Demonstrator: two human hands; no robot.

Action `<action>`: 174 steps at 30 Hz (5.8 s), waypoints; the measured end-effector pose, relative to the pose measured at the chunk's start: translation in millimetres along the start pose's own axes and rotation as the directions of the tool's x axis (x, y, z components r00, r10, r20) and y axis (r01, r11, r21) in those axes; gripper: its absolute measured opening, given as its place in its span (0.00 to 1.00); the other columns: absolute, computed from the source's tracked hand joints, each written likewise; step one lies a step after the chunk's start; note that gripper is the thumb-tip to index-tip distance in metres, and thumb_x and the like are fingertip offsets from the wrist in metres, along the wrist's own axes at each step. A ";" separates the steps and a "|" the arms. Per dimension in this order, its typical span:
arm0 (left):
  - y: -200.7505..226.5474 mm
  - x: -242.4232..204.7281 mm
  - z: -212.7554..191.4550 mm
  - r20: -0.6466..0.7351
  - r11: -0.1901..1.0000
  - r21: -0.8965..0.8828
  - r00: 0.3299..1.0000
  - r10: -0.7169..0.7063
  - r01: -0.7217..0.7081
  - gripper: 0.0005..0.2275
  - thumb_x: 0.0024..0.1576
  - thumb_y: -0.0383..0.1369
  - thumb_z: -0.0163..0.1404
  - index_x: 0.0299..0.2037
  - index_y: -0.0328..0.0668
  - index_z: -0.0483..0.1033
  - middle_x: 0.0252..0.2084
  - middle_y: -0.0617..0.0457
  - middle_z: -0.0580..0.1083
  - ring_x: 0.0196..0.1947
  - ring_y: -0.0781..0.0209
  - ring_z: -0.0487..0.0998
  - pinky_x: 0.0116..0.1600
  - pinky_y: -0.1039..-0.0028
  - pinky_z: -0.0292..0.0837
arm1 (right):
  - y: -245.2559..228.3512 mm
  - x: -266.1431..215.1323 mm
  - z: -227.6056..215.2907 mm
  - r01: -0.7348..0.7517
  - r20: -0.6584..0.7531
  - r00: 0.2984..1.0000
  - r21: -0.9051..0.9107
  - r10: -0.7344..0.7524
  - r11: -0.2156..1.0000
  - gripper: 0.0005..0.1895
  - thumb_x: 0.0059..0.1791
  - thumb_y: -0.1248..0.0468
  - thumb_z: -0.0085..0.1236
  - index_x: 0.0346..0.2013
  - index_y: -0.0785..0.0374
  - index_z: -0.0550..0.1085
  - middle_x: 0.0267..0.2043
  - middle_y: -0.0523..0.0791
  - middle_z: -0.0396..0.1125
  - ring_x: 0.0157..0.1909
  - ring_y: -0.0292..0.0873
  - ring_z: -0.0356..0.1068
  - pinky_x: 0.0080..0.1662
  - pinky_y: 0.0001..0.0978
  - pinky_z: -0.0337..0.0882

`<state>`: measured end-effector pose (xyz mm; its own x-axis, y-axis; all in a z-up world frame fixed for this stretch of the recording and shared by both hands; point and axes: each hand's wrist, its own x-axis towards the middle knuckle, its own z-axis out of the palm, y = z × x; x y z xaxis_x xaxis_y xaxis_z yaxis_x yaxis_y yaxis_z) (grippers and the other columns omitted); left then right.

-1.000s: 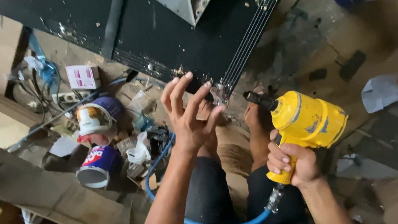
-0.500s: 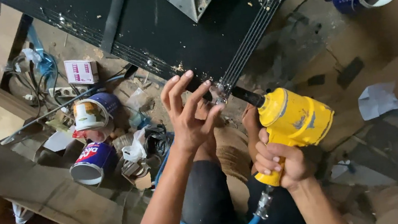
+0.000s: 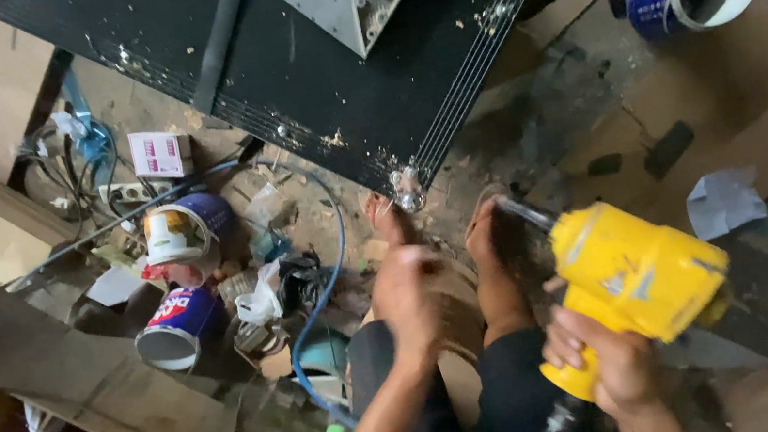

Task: Using a pneumatic nail gun to attach metal trim and corner protectors to a large black flight case.

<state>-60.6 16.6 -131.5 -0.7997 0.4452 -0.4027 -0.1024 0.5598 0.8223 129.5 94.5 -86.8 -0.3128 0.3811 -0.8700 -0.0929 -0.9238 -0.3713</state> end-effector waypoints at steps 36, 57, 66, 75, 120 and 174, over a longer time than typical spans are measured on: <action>-8.5 50.2 35.9 0.483 0.338 -0.729 0.797 -0.362 0.595 0.07 0.55 0.29 0.54 0.41 0.37 0.75 0.20 0.62 0.58 0.18 0.72 0.52 0.26 0.79 0.44 | 38.0 40.6 25.6 -0.131 0.411 0.911 0.260 0.013 0.957 0.15 0.44 0.60 0.55 0.42 0.60 0.64 0.18 0.40 0.54 0.16 0.34 0.53 0.25 0.28 0.61; -24.3 29.6 31.0 0.446 0.204 -0.811 0.805 -0.390 0.548 0.10 0.59 0.30 0.48 0.26 0.48 0.63 0.21 0.65 0.48 0.17 0.75 0.46 0.24 0.85 0.44 | 13.5 45.9 63.5 -0.254 0.516 0.849 0.215 0.111 0.943 0.09 0.48 0.66 0.44 0.22 0.59 0.64 0.15 0.31 0.42 0.13 0.30 0.51 0.28 0.32 0.64; -22.6 51.3 33.1 0.538 0.041 -0.785 0.713 -0.450 0.618 0.11 0.62 0.38 0.40 0.26 0.50 0.58 0.20 0.65 0.51 0.17 0.74 0.51 0.26 0.84 0.48 | 35.2 60.5 37.2 -0.266 0.507 0.857 0.279 0.093 0.923 0.06 0.47 0.69 0.45 0.37 0.59 0.62 0.14 0.34 0.46 0.12 0.31 0.51 0.28 0.34 0.64; 8.2 55.5 29.8 0.526 0.043 -0.780 0.690 -0.498 0.625 0.07 0.58 0.35 0.42 0.29 0.47 0.62 0.22 0.64 0.53 0.20 0.73 0.55 0.28 0.84 0.50 | 20.1 43.9 62.6 -0.265 0.470 0.876 0.273 0.112 0.925 0.12 0.47 0.67 0.47 0.20 0.53 0.59 0.15 0.33 0.41 0.14 0.30 0.52 0.30 0.31 0.63; 95.9 110.6 157.1 0.536 0.192 -0.783 0.798 -0.277 0.592 0.15 0.58 0.34 0.51 0.20 0.52 0.61 0.18 0.69 0.46 0.15 0.77 0.47 0.25 0.86 0.45 | -128.4 82.9 41.2 -0.016 0.375 0.927 0.118 -0.030 0.993 0.13 0.47 0.61 0.47 0.18 0.56 0.60 0.15 0.35 0.44 0.17 0.30 0.51 0.30 0.30 0.60; 61.8 121.4 148.1 0.646 -0.167 -0.763 0.724 -0.242 0.624 0.10 0.62 0.33 0.39 0.26 0.50 0.59 0.15 0.67 0.49 0.12 0.73 0.46 0.20 0.82 0.46 | -129.8 106.2 62.6 -0.170 0.487 0.872 0.219 0.044 0.961 0.09 0.46 0.66 0.48 0.23 0.55 0.60 0.17 0.28 0.41 0.15 0.27 0.50 0.29 0.28 0.61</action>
<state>-76.4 208.7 -189.1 -0.1725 0.6380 -0.7505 -0.9337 -0.3487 -0.0818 49.1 252.7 -110.7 -0.7376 0.2747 -0.6168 -0.2426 -0.9603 -0.1376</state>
